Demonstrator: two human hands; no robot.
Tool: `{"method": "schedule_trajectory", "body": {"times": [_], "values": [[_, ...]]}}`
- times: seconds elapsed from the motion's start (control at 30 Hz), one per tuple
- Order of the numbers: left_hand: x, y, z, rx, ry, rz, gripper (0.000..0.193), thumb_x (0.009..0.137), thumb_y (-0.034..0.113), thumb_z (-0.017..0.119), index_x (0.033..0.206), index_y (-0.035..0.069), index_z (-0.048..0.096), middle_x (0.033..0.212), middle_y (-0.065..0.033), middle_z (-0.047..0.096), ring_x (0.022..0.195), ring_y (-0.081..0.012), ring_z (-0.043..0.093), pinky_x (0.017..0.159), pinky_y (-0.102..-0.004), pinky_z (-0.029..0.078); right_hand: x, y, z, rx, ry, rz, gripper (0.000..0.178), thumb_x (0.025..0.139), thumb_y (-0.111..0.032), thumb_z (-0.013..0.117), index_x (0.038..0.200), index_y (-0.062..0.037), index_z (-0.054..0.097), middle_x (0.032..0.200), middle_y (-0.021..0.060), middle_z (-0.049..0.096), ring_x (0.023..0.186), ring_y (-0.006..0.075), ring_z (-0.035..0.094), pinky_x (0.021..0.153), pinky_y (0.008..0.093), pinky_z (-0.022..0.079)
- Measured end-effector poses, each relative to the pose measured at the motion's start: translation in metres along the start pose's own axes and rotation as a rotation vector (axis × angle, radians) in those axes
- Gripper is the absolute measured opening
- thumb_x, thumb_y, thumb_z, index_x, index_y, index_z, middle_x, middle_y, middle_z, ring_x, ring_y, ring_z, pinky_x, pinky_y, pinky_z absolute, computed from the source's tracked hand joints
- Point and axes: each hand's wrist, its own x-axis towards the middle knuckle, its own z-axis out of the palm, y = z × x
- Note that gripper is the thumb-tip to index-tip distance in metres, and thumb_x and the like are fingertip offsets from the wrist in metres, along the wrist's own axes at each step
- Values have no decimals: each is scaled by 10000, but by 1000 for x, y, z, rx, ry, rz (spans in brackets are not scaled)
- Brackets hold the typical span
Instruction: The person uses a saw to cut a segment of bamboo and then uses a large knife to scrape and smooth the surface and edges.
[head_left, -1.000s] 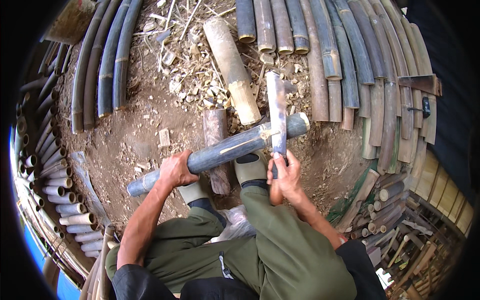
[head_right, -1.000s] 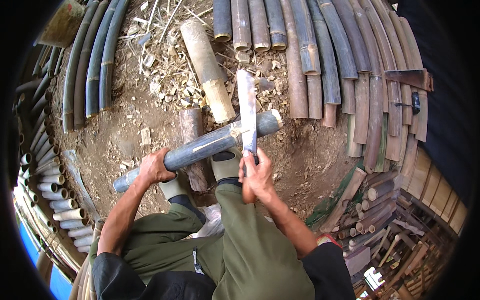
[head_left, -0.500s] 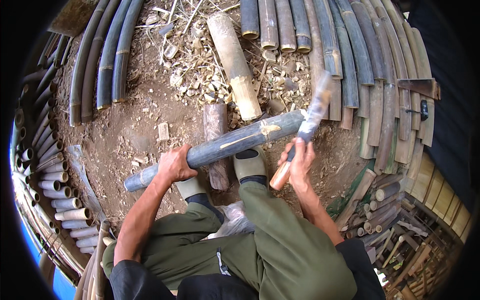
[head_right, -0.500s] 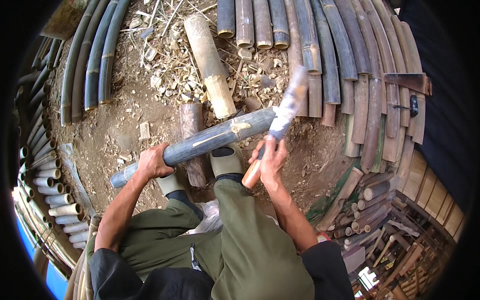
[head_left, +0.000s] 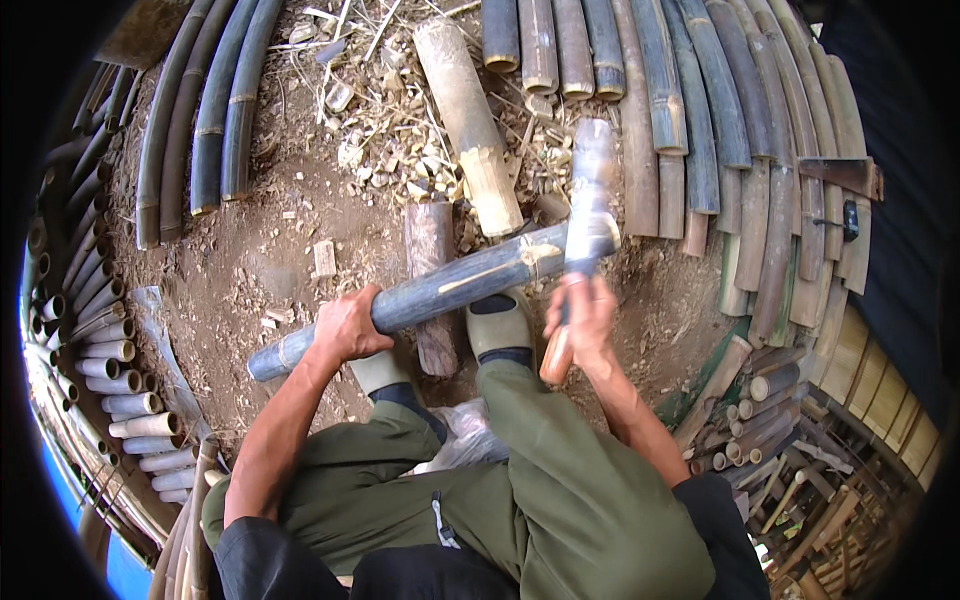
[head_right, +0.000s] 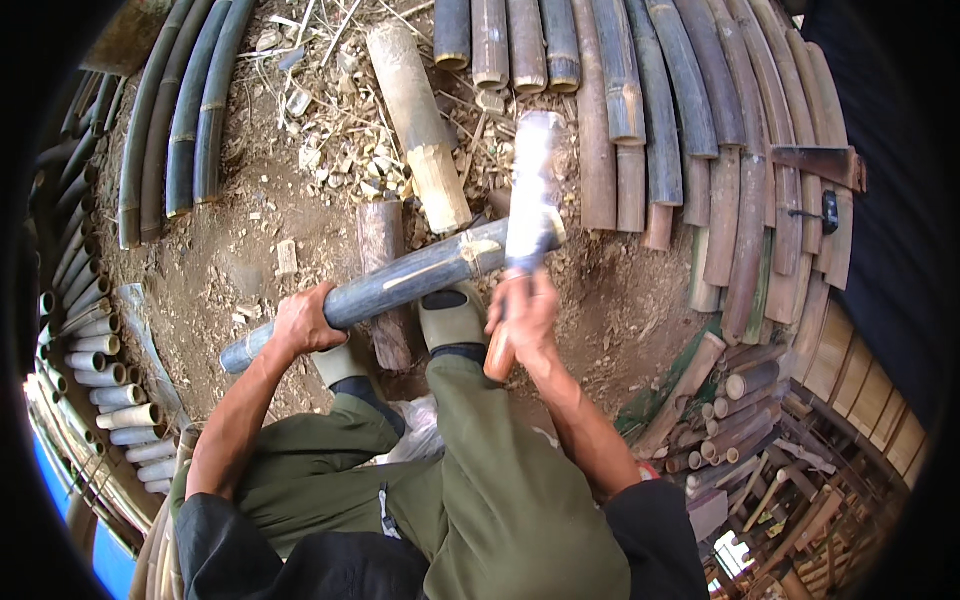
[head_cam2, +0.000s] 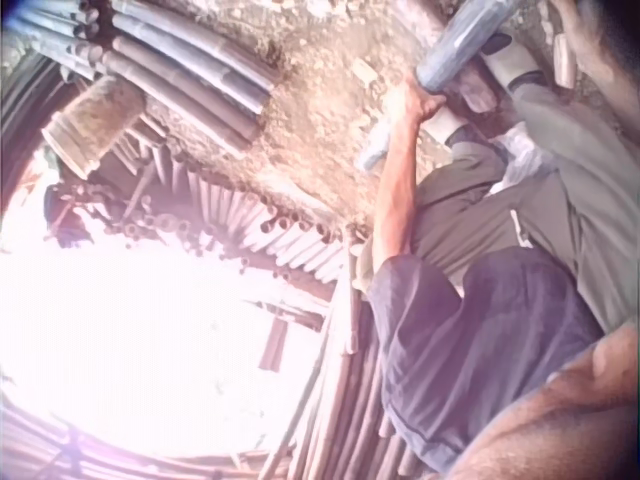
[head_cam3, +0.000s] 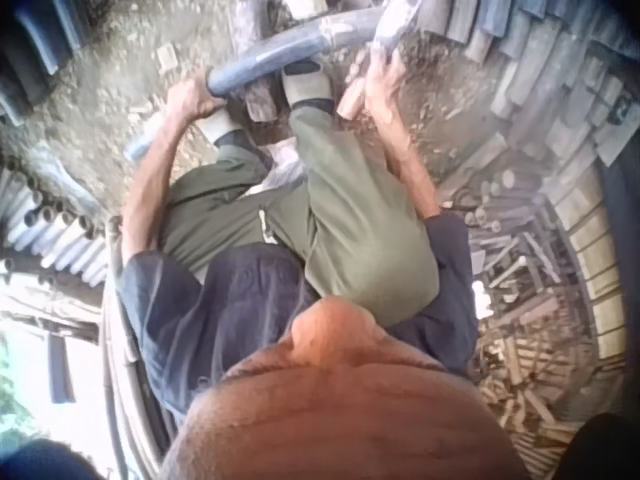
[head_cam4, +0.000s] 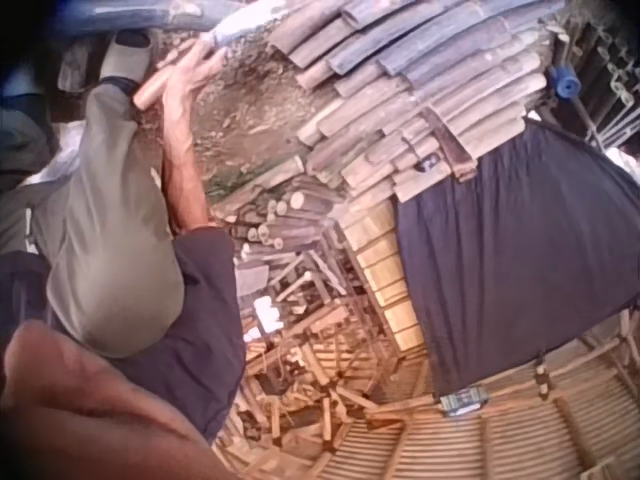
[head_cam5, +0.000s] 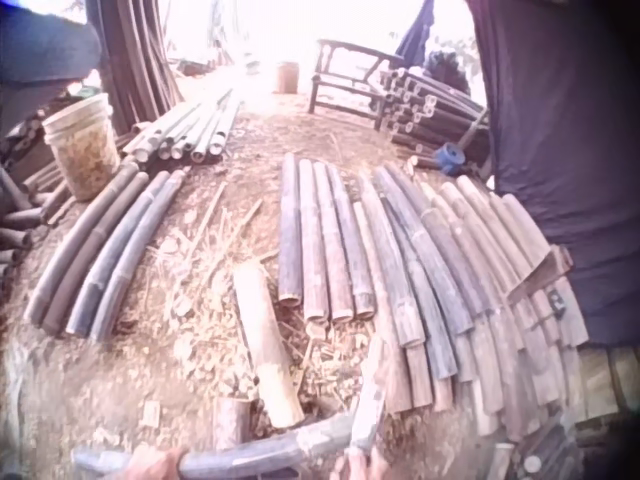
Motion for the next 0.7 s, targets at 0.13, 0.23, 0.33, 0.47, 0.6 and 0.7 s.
{"method": "schedule_trajectory", "body": {"times": [0.13,0.23,0.33,0.47,0.6,0.7], "values": [[-5,1,5,-8,-7,-28,689,602,354,804,1195,76,592,1012,-222,702,954,-402,688,852,-482,550,-9,-7,-5,-187,-215,149,165,1021,-192,563,967,-37,539,692,44,581,487,125,566,406,284,479],[-6,5,1,4,-30,-15,678,613,352,801,1197,79,591,1013,-218,705,950,-395,692,856,-471,554,-30,16,12,-43,-55,102,140,1029,-190,546,1014,-51,538,679,42,564,484,118,559,392,288,470],[-12,1,7,21,-53,-31,722,607,374,814,1228,88,582,1024,-216,704,962,-384,694,864,-463,556,-23,-10,-13,-250,-227,141,176,1043,-214,510,1020,-41,521,674,40,556,463,132,546,393,300,481],[-4,-2,6,39,-35,-30,777,603,398,824,1269,91,565,1056,-206,704,971,-382,693,875,-463,552,-18,-6,-3,-293,-247,121,242,1036,-259,537,1032,-17,536,699,61,588,462,137,552,389,284,474],[-4,-1,4,18,-52,-27,791,609,393,826,1280,75,552,1046,-213,705,971,-383,693,880,-467,550,-14,-5,0,-114,-123,48,215,1024,-232,542,1040,-18,548,710,66,592,472,129,553,384,284,474],[-14,4,6,6,-55,-35,769,608,380,825,1263,71,565,1041,-221,705,970,-387,692,876,-470,548,-19,-8,-3,-289,-261,94,163,1021,-187,526,980,-30,542,678,52,570,482,130,563,400,287,476]]}}
